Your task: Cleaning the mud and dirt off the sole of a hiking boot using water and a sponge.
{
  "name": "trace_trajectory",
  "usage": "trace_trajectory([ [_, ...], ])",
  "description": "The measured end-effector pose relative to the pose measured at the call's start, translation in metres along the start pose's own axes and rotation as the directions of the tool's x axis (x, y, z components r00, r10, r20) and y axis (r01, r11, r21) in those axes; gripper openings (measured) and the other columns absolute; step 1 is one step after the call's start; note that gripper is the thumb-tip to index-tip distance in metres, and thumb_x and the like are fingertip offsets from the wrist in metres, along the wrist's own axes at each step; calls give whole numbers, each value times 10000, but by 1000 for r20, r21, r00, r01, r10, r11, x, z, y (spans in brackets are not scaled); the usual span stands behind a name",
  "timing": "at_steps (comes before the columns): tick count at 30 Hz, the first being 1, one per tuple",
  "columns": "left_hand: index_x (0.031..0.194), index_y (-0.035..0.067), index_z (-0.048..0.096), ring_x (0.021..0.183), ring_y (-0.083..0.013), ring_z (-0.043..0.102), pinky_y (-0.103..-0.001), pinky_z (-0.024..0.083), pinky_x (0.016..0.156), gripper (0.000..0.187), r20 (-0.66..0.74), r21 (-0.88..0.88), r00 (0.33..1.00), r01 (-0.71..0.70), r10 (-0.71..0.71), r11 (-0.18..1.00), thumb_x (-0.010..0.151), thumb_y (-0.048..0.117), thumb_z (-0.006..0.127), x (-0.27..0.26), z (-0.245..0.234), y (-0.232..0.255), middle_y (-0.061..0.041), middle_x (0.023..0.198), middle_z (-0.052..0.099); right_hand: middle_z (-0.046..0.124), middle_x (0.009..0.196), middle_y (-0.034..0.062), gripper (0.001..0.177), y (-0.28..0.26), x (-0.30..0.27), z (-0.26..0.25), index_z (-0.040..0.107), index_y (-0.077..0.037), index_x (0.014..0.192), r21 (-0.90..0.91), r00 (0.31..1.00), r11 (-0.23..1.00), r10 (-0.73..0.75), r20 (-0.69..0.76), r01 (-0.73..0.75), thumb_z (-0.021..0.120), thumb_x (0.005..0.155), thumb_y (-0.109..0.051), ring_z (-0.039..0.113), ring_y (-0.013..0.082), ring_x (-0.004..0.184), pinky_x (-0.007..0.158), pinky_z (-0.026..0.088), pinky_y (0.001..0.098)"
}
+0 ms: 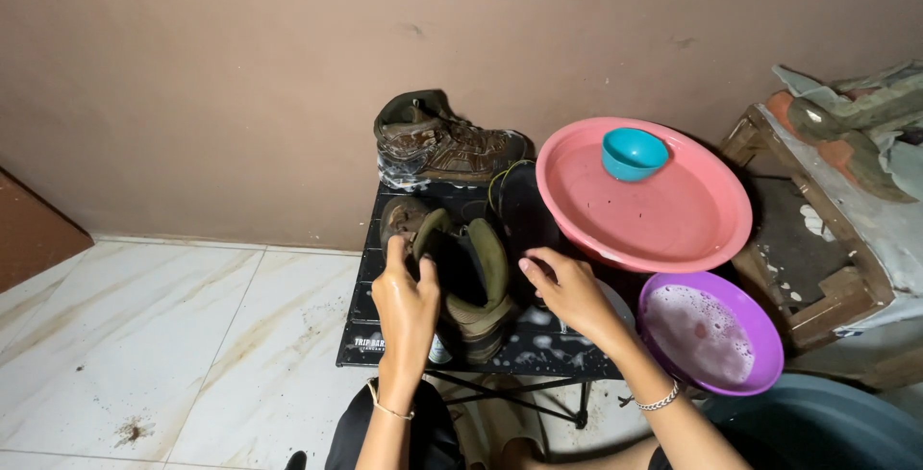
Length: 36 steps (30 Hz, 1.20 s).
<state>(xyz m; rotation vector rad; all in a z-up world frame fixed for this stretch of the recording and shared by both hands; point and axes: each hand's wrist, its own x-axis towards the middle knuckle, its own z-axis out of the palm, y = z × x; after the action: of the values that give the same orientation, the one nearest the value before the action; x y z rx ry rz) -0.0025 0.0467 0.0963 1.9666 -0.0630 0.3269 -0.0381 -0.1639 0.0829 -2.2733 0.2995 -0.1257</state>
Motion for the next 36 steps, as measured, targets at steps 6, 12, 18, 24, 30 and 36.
trace_trajectory([
  [6,1179,161,691,988,-478,699,-535,566,832,268,14,-116,994,-102,104,988,947,130,562,-4,-4,21,-264,992,753,526,1350,392,634,-63,-36,-17,428,62,1463,142,943,944,-313,113,297,572,973,-313,530,532,1246,1006,452,641],
  [12,1127,283,742,978,-449,692,-546,537,865,246,103,46,993,52,-56,998,914,332,627,10,3,20,-147,960,781,759,1064,201,392,19,5,-2,699,-61,1267,87,979,989,-105,-174,122,590,896,-126,714,295,1027,883,568,468],
  [18,1124,189,513,908,-436,720,-557,540,772,188,-67,34,998,4,-2,999,975,239,616,46,34,-15,-146,979,772,704,1200,247,463,3,-5,-14,636,-43,1345,192,982,966,-155,-103,173,651,903,-177,628,314,1221,1030,485,492],
  [24,1167,190,699,1063,-394,539,-517,477,939,273,-91,119,981,-158,169,980,1020,384,576,30,40,-36,-89,1093,464,585,1358,305,563,-28,-28,-39,553,-30,1410,124,996,989,-83,8,82,518,1002,-417,522,440,1315,1080,433,561],
  [30,1610,134,201,1370,-583,228,-696,286,1058,881,117,-56,979,-161,166,985,900,290,698,-33,35,4,-293,1476,193,699,1169,307,421,-35,-34,-58,657,-104,1321,125,999,991,36,25,-39,543,980,-322,729,420,1002,870,583,517],
  [36,1614,214,24,1482,-363,208,-485,192,1190,974,165,-355,975,-82,149,931,805,92,552,-38,49,-6,-251,1562,220,744,1067,30,322,26,5,-83,678,-96,1205,145,962,981,159,-220,-129,559,919,-184,767,193,737,609,602,291],
])
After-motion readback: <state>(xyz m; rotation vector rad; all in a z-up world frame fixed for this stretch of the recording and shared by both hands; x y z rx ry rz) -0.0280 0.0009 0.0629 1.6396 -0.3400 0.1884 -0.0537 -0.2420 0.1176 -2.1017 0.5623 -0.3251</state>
